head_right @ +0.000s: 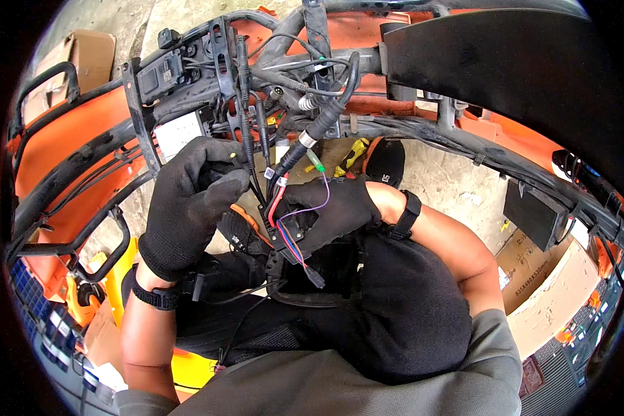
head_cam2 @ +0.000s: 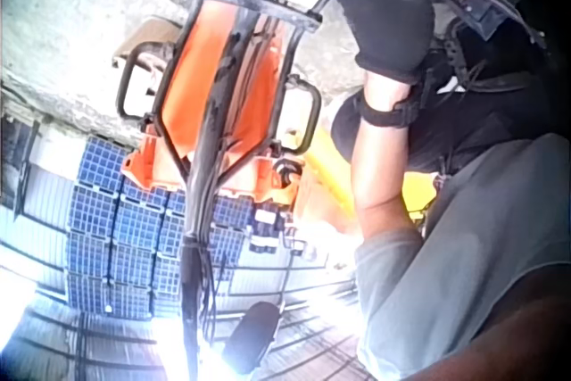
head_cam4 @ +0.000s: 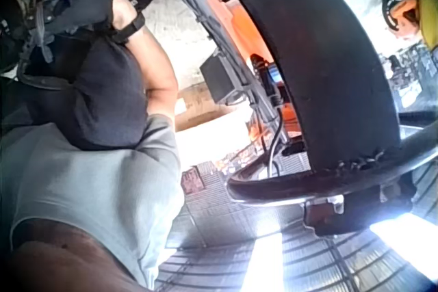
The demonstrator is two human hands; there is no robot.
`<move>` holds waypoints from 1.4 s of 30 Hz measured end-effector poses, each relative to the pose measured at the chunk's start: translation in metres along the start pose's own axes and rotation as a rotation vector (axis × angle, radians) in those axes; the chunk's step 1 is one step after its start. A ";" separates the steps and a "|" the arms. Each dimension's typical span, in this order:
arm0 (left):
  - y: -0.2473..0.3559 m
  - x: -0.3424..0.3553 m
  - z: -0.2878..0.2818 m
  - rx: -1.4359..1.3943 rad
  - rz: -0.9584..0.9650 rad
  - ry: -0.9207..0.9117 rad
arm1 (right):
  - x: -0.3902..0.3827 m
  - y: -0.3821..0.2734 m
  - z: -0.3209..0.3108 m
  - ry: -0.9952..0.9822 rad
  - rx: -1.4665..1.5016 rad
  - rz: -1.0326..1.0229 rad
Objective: The person manipulates several electrical connectors and a wiring harness on a vehicle frame, plugging and unplugging them before handling a silver electronic component.
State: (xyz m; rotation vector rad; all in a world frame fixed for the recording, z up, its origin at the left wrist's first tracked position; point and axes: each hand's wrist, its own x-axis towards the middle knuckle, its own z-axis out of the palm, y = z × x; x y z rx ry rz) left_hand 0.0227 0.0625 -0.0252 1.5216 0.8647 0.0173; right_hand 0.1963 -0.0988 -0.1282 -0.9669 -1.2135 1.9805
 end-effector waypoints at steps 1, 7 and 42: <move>0.000 0.000 0.000 -0.025 -0.025 -0.004 | 0.001 -0.001 -0.002 -0.011 -0.027 -0.010; -0.003 0.000 0.000 -0.100 -0.061 0.005 | 0.002 -0.002 -0.002 -0.030 -0.009 -0.047; -0.019 -0.003 -0.002 0.188 -0.052 -0.088 | -0.016 0.012 -0.022 -0.139 0.022 -0.155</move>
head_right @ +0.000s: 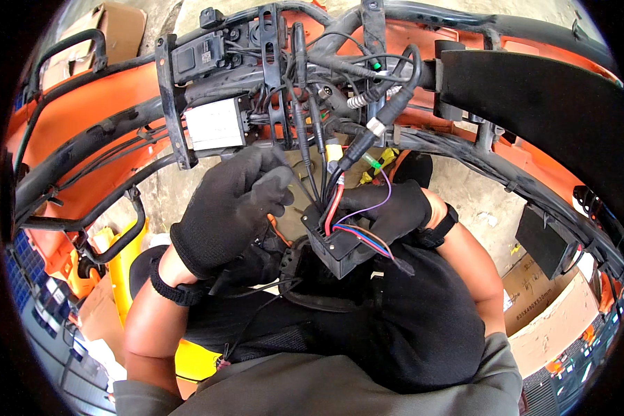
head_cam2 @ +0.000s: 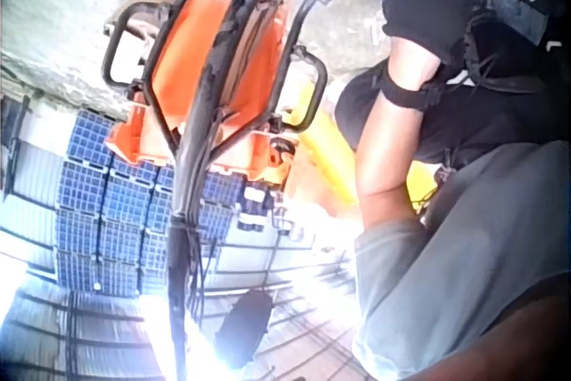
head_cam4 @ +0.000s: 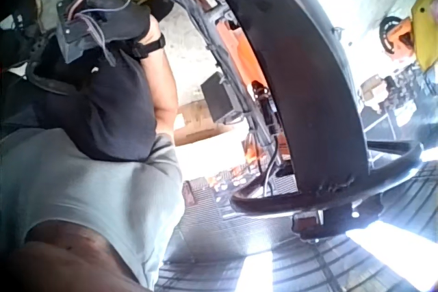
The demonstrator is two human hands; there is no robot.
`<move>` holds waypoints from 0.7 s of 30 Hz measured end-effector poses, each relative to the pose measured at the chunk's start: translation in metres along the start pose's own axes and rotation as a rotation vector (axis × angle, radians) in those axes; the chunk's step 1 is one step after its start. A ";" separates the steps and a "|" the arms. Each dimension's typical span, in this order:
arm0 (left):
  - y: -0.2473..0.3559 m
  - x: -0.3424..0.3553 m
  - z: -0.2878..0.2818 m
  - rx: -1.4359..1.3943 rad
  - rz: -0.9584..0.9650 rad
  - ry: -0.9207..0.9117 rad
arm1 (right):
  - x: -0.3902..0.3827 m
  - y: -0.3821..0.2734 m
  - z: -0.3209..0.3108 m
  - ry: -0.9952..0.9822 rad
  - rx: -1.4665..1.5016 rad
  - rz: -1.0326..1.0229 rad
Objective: The person manipulates several electrical connectors and a wiring harness on a vehicle frame, plugging and unplugging them before handling a silver electronic component.
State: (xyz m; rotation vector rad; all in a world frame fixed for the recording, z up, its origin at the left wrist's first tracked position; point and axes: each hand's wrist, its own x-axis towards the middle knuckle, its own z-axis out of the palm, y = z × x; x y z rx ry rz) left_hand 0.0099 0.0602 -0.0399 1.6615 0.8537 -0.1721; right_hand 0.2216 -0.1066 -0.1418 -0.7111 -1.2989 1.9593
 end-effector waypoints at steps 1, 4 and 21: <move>0.001 -0.001 -0.001 0.011 -0.030 -0.026 | 0.000 -0.001 0.000 0.001 0.016 -0.002; 0.008 -0.004 -0.002 0.069 -0.060 -0.102 | -0.004 -0.005 -0.001 0.051 -0.128 -0.034; 0.012 -0.022 0.019 0.240 0.191 -0.091 | -0.051 -0.001 0.011 0.443 -0.194 0.259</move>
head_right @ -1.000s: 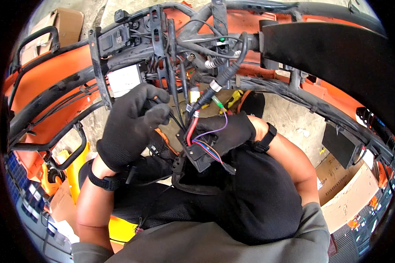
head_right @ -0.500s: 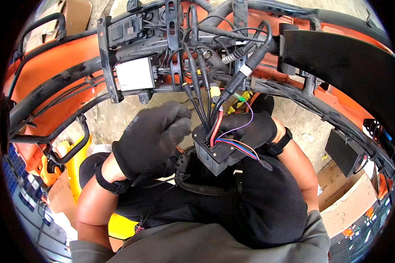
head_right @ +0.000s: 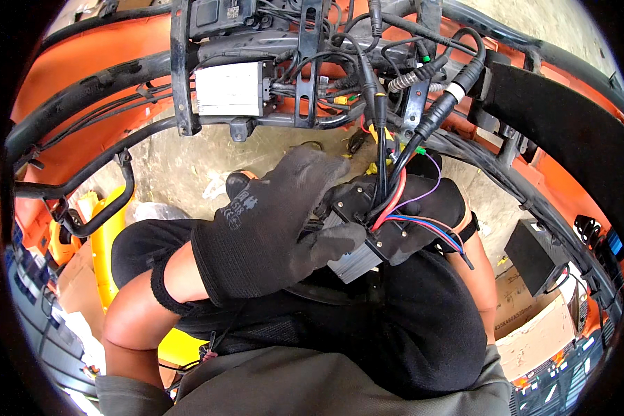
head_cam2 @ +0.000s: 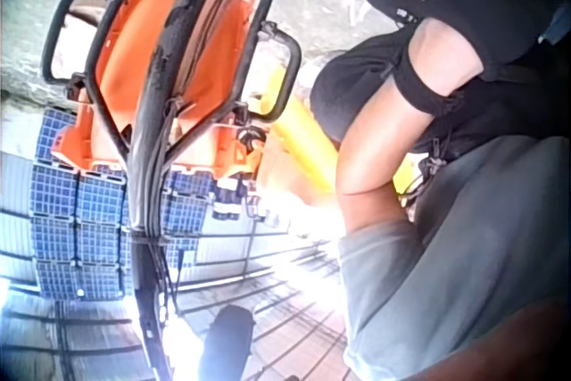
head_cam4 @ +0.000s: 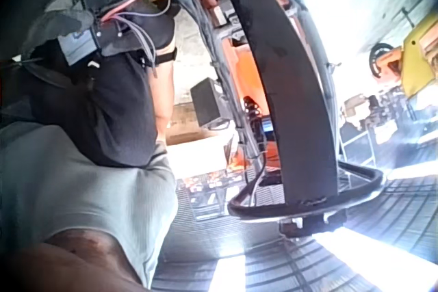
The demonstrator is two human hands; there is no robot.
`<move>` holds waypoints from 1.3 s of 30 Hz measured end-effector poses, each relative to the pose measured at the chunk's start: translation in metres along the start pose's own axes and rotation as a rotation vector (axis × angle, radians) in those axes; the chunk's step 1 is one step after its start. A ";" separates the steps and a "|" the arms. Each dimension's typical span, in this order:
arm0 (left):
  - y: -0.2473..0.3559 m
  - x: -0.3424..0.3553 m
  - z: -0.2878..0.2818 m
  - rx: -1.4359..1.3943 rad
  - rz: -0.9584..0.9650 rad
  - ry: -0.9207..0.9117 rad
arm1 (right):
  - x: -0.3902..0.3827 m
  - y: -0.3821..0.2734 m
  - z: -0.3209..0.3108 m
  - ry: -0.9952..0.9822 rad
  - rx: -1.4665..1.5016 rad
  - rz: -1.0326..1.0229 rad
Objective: The person manipulates several electrical connectors and a wiring harness on a vehicle frame, plugging and unplugging them before handling a silver electronic component.
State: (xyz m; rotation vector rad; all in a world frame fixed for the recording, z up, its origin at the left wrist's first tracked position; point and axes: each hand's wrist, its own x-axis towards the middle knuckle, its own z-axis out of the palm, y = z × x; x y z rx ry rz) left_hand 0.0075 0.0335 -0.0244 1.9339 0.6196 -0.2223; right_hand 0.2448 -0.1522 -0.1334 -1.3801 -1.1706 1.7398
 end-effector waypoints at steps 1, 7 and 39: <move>-0.001 0.000 0.001 -0.030 -0.012 -0.026 | -0.004 -0.005 0.004 0.074 0.028 0.045; 0.002 -0.006 0.008 -0.103 -0.019 -0.095 | -0.003 -0.024 0.023 0.360 0.235 0.014; 0.026 -0.022 0.012 0.253 0.096 0.308 | 0.077 -0.073 0.044 0.479 0.586 -0.325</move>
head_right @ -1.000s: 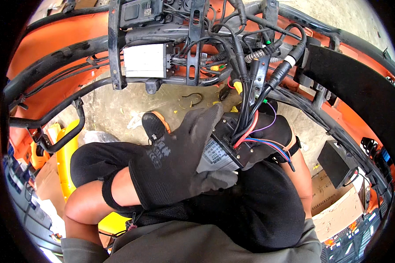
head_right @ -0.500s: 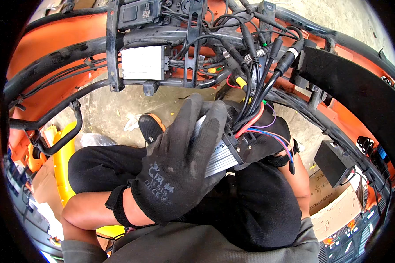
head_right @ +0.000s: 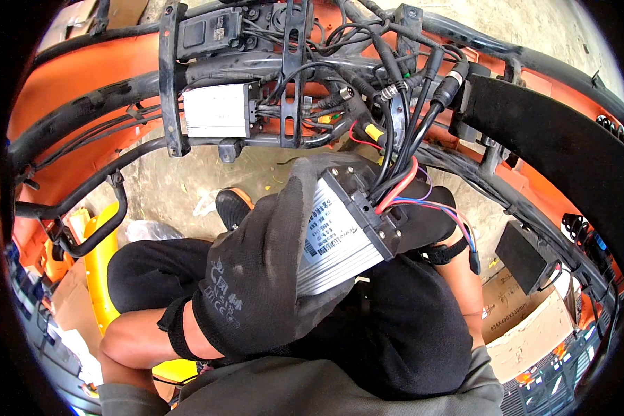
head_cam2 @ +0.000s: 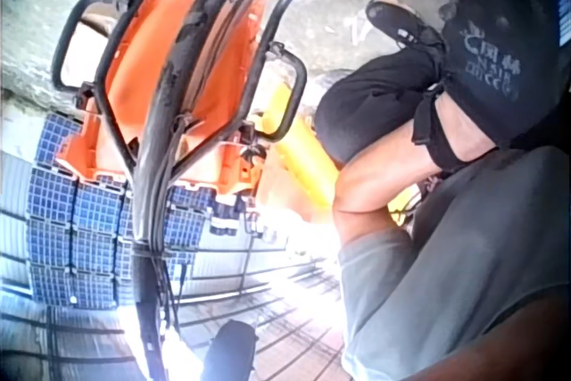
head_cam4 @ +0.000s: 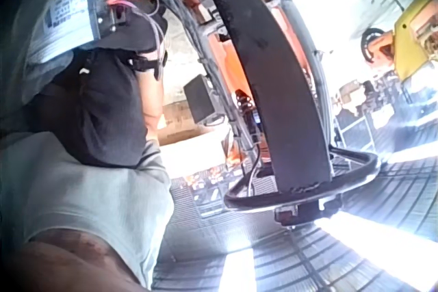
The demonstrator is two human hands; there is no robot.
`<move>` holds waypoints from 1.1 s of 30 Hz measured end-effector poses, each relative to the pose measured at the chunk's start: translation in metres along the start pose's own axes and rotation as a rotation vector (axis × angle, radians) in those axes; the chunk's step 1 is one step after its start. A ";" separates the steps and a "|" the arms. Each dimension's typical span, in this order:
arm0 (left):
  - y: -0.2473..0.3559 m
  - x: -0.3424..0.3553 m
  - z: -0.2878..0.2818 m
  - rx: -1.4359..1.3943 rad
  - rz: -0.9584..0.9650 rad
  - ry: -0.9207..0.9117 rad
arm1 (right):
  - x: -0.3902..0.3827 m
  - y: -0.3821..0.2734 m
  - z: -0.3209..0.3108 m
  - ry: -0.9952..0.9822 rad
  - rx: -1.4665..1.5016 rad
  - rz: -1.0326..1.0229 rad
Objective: The person manipulates several electrical connectors and a wiring harness on a vehicle frame, plugging and unplugging them before handling a silver electronic component.
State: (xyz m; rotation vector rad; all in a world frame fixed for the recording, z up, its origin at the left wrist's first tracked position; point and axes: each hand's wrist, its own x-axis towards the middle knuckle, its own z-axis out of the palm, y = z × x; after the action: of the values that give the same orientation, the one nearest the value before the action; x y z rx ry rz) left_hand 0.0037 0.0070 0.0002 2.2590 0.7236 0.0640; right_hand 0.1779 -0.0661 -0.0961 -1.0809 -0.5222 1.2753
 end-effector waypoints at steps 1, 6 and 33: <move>-0.001 0.001 0.001 0.020 0.021 0.039 | 0.000 0.001 0.002 0.009 0.008 0.008; 0.004 0.011 0.006 0.067 0.071 0.103 | 0.007 0.009 0.016 -0.012 0.027 -0.004; 0.014 0.016 0.007 0.191 0.164 0.103 | 0.052 0.013 -0.001 -0.210 -0.151 -0.136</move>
State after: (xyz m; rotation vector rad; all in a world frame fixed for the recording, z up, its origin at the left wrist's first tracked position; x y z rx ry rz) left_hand 0.0258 0.0032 0.0014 2.5100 0.6188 0.1982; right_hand 0.1866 -0.0189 -0.1201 -1.0229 -0.8483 1.2507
